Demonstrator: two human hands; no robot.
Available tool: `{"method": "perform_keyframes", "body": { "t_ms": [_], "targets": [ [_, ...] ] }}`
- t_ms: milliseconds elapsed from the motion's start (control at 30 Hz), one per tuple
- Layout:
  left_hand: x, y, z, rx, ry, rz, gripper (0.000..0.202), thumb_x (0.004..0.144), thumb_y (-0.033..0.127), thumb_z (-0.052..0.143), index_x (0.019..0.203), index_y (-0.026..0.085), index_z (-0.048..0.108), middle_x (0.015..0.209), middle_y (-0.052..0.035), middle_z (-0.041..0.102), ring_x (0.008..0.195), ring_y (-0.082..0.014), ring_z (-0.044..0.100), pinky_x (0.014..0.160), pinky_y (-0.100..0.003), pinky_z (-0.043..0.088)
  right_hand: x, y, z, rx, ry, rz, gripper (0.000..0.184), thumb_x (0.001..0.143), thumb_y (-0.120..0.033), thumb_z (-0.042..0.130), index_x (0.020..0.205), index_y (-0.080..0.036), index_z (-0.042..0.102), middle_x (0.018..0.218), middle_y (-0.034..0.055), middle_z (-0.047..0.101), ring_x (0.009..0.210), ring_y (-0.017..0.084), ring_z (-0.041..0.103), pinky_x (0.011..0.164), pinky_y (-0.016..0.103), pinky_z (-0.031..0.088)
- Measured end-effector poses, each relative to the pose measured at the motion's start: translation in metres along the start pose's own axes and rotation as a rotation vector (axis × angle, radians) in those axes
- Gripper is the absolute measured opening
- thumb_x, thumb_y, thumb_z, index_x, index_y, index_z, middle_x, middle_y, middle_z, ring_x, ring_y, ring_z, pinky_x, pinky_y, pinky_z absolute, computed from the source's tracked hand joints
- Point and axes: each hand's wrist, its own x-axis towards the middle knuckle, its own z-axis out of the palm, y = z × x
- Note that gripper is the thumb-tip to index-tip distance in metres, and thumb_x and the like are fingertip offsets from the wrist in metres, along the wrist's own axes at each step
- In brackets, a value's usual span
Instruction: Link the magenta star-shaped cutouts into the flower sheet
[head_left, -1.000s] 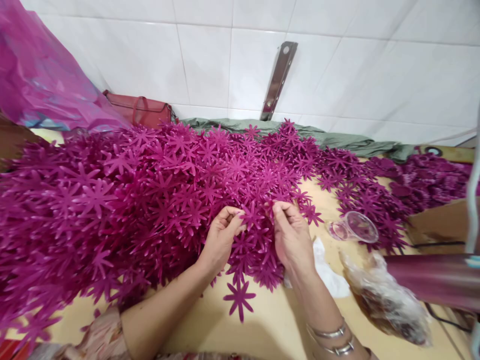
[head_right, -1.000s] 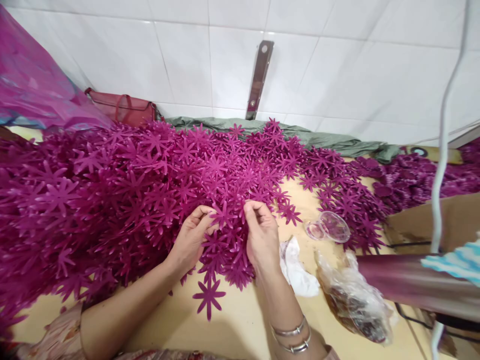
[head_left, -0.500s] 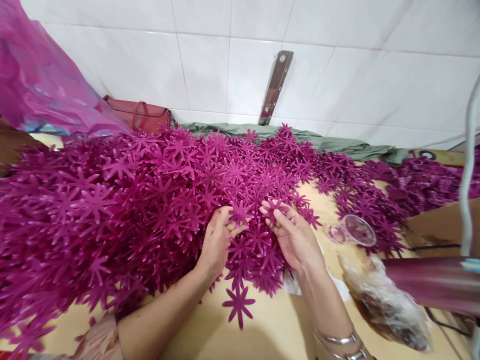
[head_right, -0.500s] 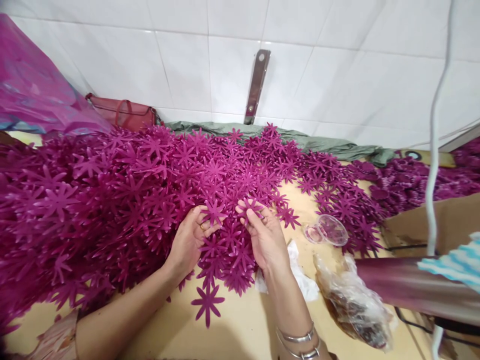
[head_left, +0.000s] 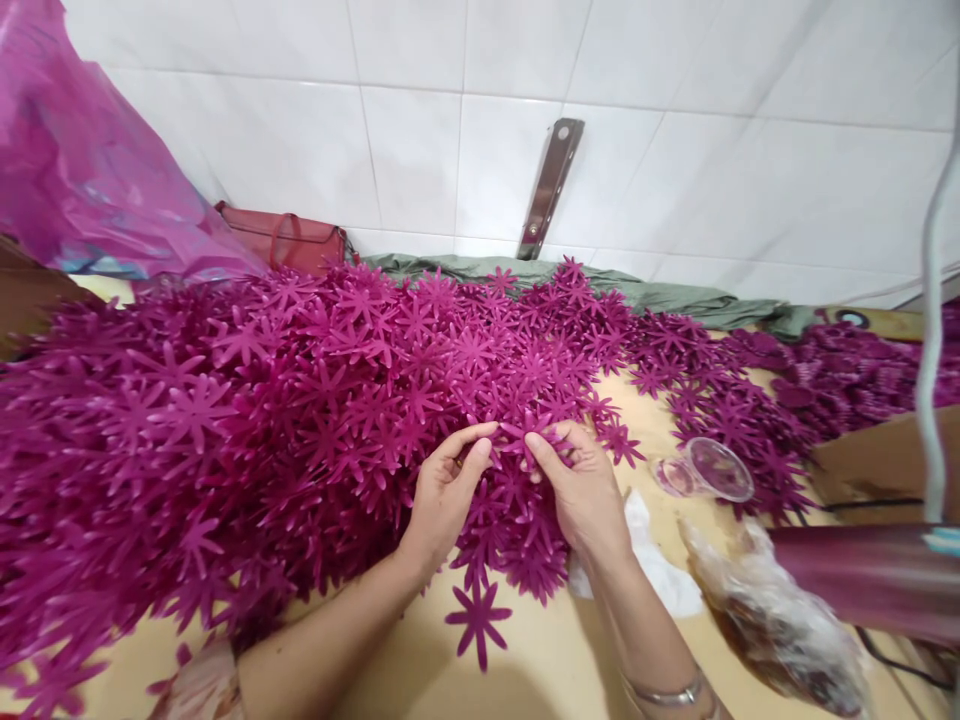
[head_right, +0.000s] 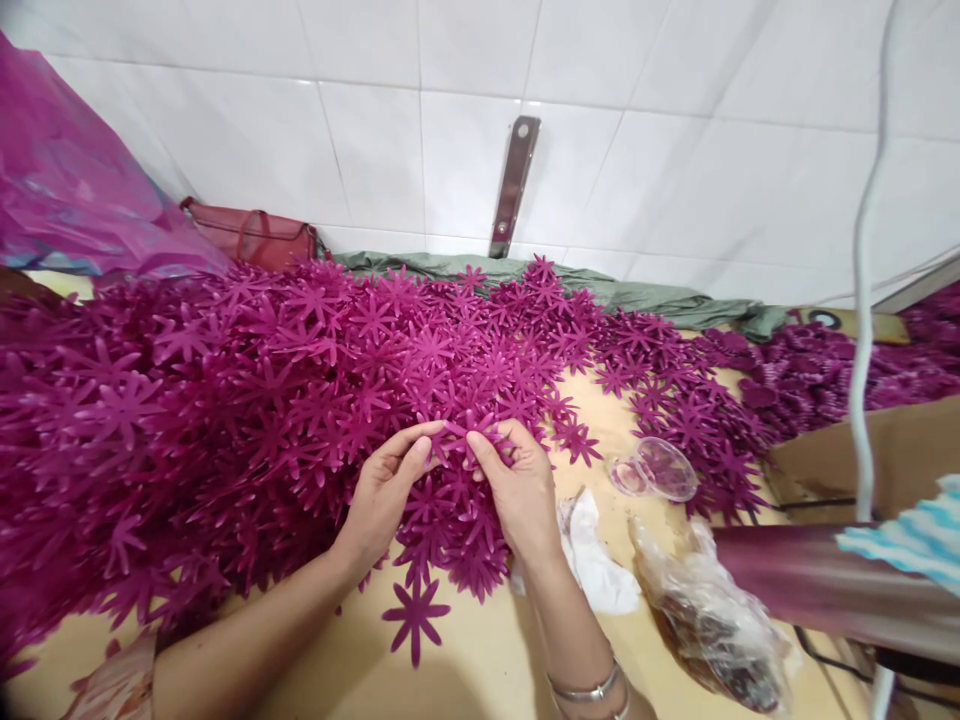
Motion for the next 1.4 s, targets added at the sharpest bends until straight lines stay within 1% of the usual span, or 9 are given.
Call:
{"method": "perform_keyframes", "body": {
  "t_ms": [300,533,767,933,1067,1133,1267,1333,1400],
  "targets": [
    [0.002,-0.003,0.001,-0.017,0.043,0.032,0.025,0.085,0.039,0.075,0.09,0.015,0.071,0.093,-0.0031,0.068,0.089,-0.0122,0.06,0.086,-0.022,0.047,-0.008,-0.009,0.011,-0.24,0.012,-0.116,0.074,0.08,-0.071,0.056,0.1,0.0,0.058,0.089,0.0054,0.054,0.074,-0.01,0.044,0.067,-0.003,0.039],
    [0.005,-0.004,-0.002,-0.117,0.169,-0.036,0.035,0.082,0.046,0.077,0.089,0.015,0.062,0.083,0.0004,0.058,0.073,-0.0078,0.047,0.076,-0.02,0.041,0.0,0.001,0.001,0.027,-0.001,-0.083,0.079,0.084,-0.068,0.055,0.14,-0.016,0.038,0.115,0.007,0.056,0.089,-0.008,0.057,0.086,0.002,0.052],
    [0.007,-0.005,-0.001,-0.136,0.166,-0.058,0.038,0.08,0.046,0.078,0.09,0.014,0.062,0.081,0.0006,0.058,0.071,-0.0073,0.047,0.073,-0.019,0.041,0.004,0.007,-0.001,0.113,0.002,-0.009,0.08,0.077,-0.068,0.063,0.127,-0.01,0.041,0.122,0.0117,0.054,0.088,-0.004,0.06,0.087,0.009,0.055],
    [0.008,-0.008,-0.002,-0.121,0.196,-0.022,0.039,0.078,0.046,0.08,0.089,0.012,0.062,0.083,0.0002,0.06,0.075,-0.0071,0.05,0.074,-0.018,0.042,0.001,0.001,-0.006,-0.161,0.057,-0.057,0.08,0.08,-0.077,0.053,0.108,-0.002,0.051,0.093,0.0077,0.058,0.076,-0.005,0.054,0.073,0.003,0.046],
    [0.01,-0.01,-0.002,-0.116,0.19,-0.01,0.035,0.081,0.044,0.078,0.089,0.013,0.062,0.086,0.0001,0.061,0.079,-0.0075,0.053,0.078,-0.018,0.043,-0.001,-0.003,-0.01,-0.429,0.111,-0.155,0.08,0.087,-0.078,0.039,0.088,0.0,0.056,0.081,0.0051,0.053,0.071,-0.009,0.044,0.068,0.003,0.035],
    [0.01,-0.01,-0.003,-0.12,0.186,-0.008,0.034,0.082,0.043,0.077,0.09,0.013,0.063,0.088,-0.0002,0.062,0.081,-0.008,0.054,0.08,-0.019,0.044,-0.001,-0.003,-0.011,-0.518,0.118,-0.251,0.076,0.09,-0.074,0.038,0.085,-0.002,0.06,0.087,0.0038,0.055,0.081,-0.009,0.046,0.077,0.004,0.036],
    [0.006,-0.007,-0.002,-0.107,0.155,-0.017,0.033,0.084,0.043,0.076,0.092,0.013,0.066,0.087,-0.0006,0.064,0.079,-0.0082,0.056,0.077,-0.019,0.045,-0.004,-0.006,-0.007,-0.629,0.226,-0.534,0.05,0.096,-0.06,0.041,0.11,-0.023,0.071,0.127,-0.0054,0.051,0.128,-0.006,0.043,0.118,0.011,0.028],
    [0.003,-0.005,-0.001,-0.047,0.091,0.022,0.029,0.087,0.042,0.073,0.093,0.014,0.069,0.09,-0.0015,0.066,0.083,-0.0093,0.058,0.079,-0.019,0.047,-0.006,-0.008,-0.002,-0.66,0.263,-0.619,0.046,0.095,-0.058,0.045,0.122,-0.028,0.067,0.136,-0.0075,0.044,0.136,-0.004,0.037,0.123,0.014,0.023],
    [0.001,-0.004,-0.001,0.026,0.006,0.078,0.026,0.091,0.04,0.068,0.096,0.015,0.072,0.098,-0.0033,0.068,0.091,-0.0116,0.061,0.087,-0.021,0.049,-0.008,-0.009,0.003,-0.666,0.26,-0.66,0.039,0.092,-0.054,0.052,0.116,-0.028,0.069,0.135,-0.0088,0.046,0.137,-0.005,0.036,0.123,0.014,0.024]
  ]
}}
